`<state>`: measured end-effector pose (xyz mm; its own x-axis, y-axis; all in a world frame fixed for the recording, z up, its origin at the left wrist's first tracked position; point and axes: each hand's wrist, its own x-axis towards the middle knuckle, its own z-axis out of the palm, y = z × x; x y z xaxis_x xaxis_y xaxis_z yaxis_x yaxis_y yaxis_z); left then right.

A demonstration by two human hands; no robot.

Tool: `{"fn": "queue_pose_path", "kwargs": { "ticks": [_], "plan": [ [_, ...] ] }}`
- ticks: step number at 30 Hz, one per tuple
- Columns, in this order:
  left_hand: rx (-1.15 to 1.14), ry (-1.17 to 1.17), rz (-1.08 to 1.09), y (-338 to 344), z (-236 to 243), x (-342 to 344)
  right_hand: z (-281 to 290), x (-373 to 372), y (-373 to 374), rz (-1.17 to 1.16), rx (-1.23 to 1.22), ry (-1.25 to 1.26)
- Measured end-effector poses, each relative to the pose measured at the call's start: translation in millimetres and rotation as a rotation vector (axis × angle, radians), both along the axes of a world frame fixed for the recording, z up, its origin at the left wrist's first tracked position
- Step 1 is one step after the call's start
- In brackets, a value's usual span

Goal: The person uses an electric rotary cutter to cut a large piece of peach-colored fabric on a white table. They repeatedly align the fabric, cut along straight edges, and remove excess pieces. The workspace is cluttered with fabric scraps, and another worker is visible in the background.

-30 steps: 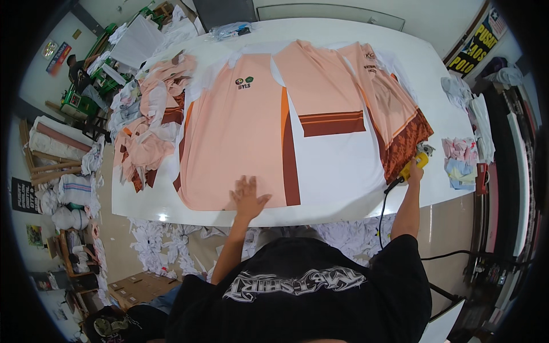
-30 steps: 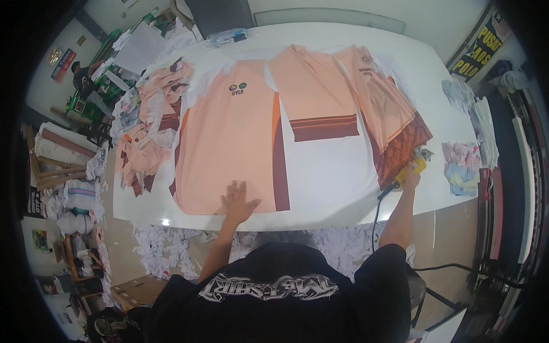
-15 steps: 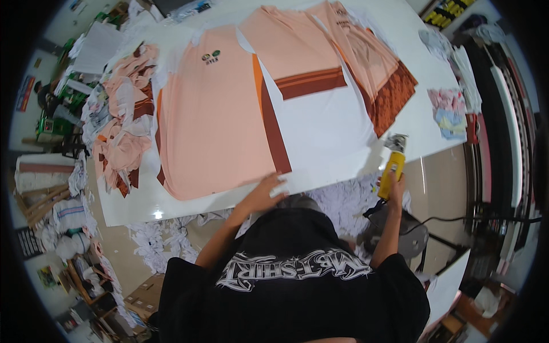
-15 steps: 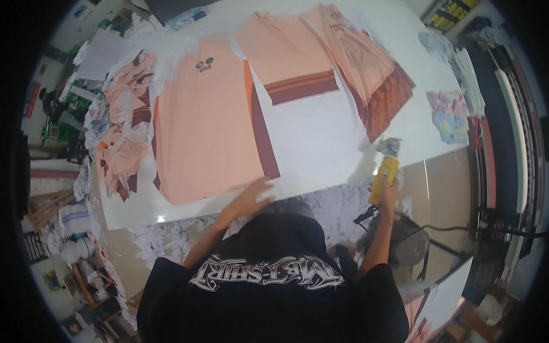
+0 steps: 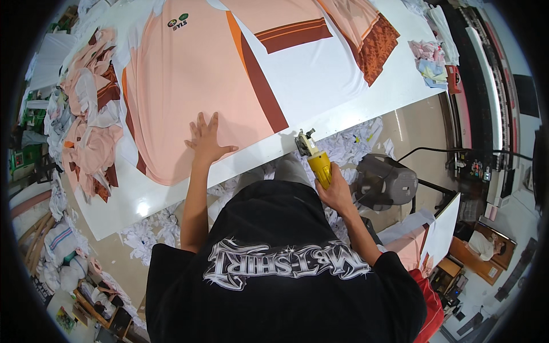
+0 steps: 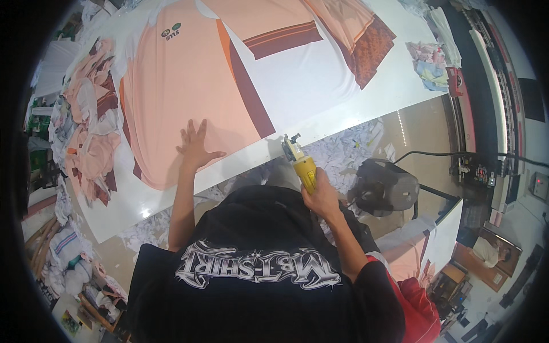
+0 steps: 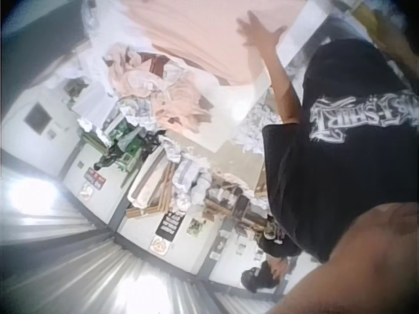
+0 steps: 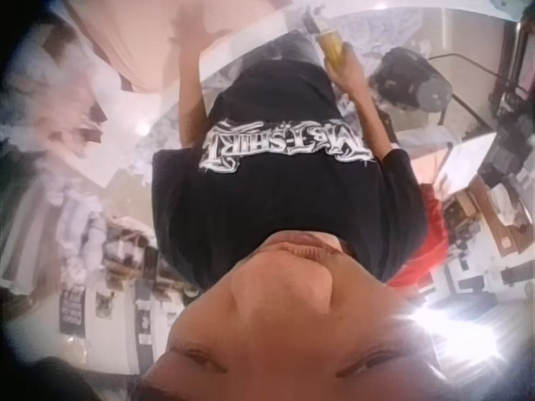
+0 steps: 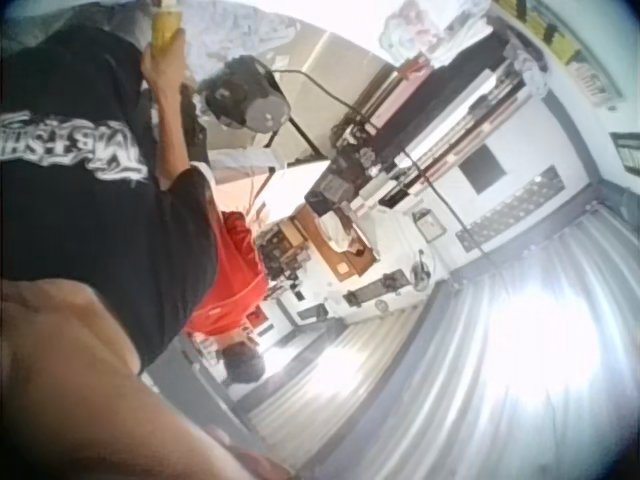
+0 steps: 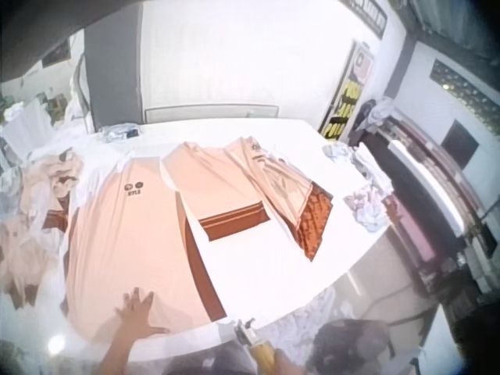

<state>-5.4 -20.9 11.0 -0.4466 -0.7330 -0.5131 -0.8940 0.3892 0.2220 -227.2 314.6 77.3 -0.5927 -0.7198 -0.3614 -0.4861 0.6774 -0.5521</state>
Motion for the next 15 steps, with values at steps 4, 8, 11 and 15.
{"fn": "queue_pose_path", "kwargs": {
  "ticks": [4, 8, 11, 15],
  "plan": [
    [0.000, 0.031, 0.012, 1.2, 2.9, -0.3, -16.3, 11.2, -23.7, 0.007, -0.047, 0.059],
    [0.004, 0.073, 0.028, -0.1, -8.1, 2.7, -21.2, 8.0, -46.0, 0.004, -0.088, 0.064],
    [-0.009, 0.088, 0.033, 2.8, -15.4, 5.1, -16.2, 7.7, -50.5, 0.018, -0.091, 0.054],
    [-0.026, 0.103, 0.034, 3.9, -23.0, 7.2, -17.8, 5.0, -50.5, 0.029, -0.080, 0.042]
  ]
}}
